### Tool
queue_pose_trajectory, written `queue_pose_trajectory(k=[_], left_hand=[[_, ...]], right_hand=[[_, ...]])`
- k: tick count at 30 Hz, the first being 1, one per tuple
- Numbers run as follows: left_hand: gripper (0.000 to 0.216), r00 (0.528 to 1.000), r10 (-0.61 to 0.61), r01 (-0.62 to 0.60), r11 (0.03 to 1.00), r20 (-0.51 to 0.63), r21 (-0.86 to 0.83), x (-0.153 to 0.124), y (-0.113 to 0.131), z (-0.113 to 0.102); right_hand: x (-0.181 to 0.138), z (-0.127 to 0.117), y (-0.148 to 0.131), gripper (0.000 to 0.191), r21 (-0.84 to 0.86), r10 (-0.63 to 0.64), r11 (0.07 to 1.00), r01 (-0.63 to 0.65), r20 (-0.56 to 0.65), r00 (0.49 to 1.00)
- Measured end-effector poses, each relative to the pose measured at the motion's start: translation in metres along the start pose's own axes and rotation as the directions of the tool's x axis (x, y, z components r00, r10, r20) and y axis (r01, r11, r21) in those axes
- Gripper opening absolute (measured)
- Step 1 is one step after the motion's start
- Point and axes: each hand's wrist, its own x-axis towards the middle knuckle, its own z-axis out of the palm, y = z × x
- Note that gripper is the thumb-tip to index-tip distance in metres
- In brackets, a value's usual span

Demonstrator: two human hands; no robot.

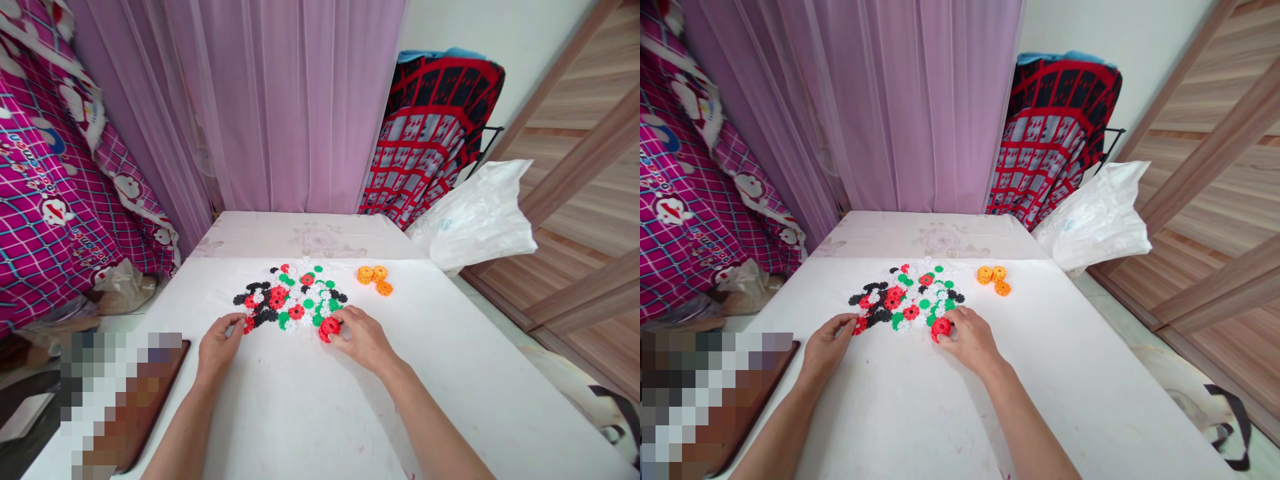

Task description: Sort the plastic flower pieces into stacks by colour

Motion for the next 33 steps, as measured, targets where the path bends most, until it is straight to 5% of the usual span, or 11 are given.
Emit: queue_pose_trajectory(k=[10,21,33], left_hand=[[0.036,1.0,-0.018,0.018,1.0,0.002,-0.012,-0.001,0.001,0.0],[0.036,0.999,-0.031,0.03,0.999,-0.043,-0.023,0.001,-0.005,0.001],[0.035,0.999,-0.023,0.021,0.999,-0.034,-0.039,0.0,-0.002,0.001]], right_hand=[[0.007,-0.005,0.008,0.024,0.007,-0.023,1.0,0.023,0.012,1.0],[0.118,0.01,-0.01,0.029,-0.217,0.112,0.972,-0.091,0.085,0.99],[0.173,0.034,-0.034,0.036,-0.313,0.311,0.914,-0.259,0.13,0.941]])
